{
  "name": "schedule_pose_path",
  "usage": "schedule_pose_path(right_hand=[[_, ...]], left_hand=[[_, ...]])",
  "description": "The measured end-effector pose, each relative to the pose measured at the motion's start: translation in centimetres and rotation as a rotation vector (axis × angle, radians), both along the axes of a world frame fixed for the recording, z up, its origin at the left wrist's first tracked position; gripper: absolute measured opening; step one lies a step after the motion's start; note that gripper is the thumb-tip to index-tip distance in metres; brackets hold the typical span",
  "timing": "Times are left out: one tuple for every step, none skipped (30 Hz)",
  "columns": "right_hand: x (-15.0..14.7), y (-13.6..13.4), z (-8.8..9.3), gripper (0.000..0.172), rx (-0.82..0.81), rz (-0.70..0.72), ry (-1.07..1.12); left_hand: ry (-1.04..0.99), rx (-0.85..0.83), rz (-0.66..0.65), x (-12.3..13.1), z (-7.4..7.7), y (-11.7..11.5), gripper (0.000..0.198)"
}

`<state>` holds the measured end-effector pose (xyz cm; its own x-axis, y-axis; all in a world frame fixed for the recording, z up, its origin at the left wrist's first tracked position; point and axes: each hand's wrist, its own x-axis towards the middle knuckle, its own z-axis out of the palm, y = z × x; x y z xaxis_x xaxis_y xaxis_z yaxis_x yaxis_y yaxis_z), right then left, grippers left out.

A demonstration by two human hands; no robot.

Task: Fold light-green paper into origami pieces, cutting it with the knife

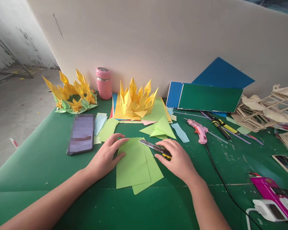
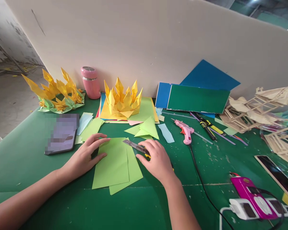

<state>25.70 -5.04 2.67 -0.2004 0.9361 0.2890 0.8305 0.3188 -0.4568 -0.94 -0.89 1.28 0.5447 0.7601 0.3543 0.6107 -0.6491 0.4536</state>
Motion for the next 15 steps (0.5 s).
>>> schedule_pose_path(right_hand=[[0.4, 0.0, 0.0, 0.02, -0.058, -0.035, -0.019], [0.7, 0.0, 0.1, 0.018, -0.104, -0.061, -0.034], [1.0, 0.0, 0.0, 0.017, -0.137, -0.082, -0.046], [1.2, 0.0, 0.0, 0.015, -0.152, -0.101, -0.058], [1.5, 0.0, -0.1, 0.014, -0.152, -0.119, -0.072], [1.9, 0.0, -0.1, 0.013, -0.14, -0.139, -0.088], [2.2, 0.1, -0.2, 0.013, -0.118, -0.165, -0.106], [2.5, 0.1, -0.2, 0.013, -0.09, -0.194, -0.128], [2.7, 0.2, -0.3, 0.013, -0.052, -0.224, -0.149], [2.8, 0.2, -0.3, 0.011, -0.017, -0.237, -0.158], [2.8, 0.2, -0.2, 0.01, 0.01, -0.226, -0.152], [2.6, 0.1, -0.2, 0.009, 0.024, -0.181, -0.126], [2.2, 0.0, -0.1, 0.009, 0.03, -0.115, -0.093], [1.6, -0.1, -0.1, 0.013, 0.03, -0.025, -0.049], [1.0, -0.2, 0.0, 0.023, 0.044, 0.057, -0.025]], left_hand=[[-0.007, 0.01, -0.003, 0.0, 0.0, 0.0, 0.036], [-0.013, 0.019, -0.004, 0.0, 0.0, 0.0, 0.036], [-0.02, 0.024, -0.004, 0.0, 0.0, 0.0, 0.036], [-0.028, 0.027, -0.005, 0.0, 0.0, 0.0, 0.037], [-0.036, 0.026, -0.003, 0.0, 0.0, 0.0, 0.037], [-0.045, 0.023, 0.0, 0.0, 0.0, 0.0, 0.037], [-0.056, 0.02, 0.007, 0.0, 0.0, 0.0, 0.037], [-0.069, 0.018, 0.016, 0.0, 0.0, 0.0, 0.037], [-0.084, 0.016, 0.026, 0.0, 0.0, 0.0, 0.037], [-0.101, 0.013, 0.04, 0.0, 0.0, 0.0, 0.037], [-0.124, 0.006, 0.054, -0.1, 0.0, 0.0, 0.036], [-0.152, -0.006, 0.069, 0.0, 0.0, 0.0, 0.036], [-0.187, -0.029, 0.085, 0.0, 0.0, 0.0, 0.035], [-0.228, -0.066, 0.102, 0.0, 0.0, 0.0, 0.035], [-0.278, -0.116, 0.12, 0.1, 0.0, 0.1, 0.034]])
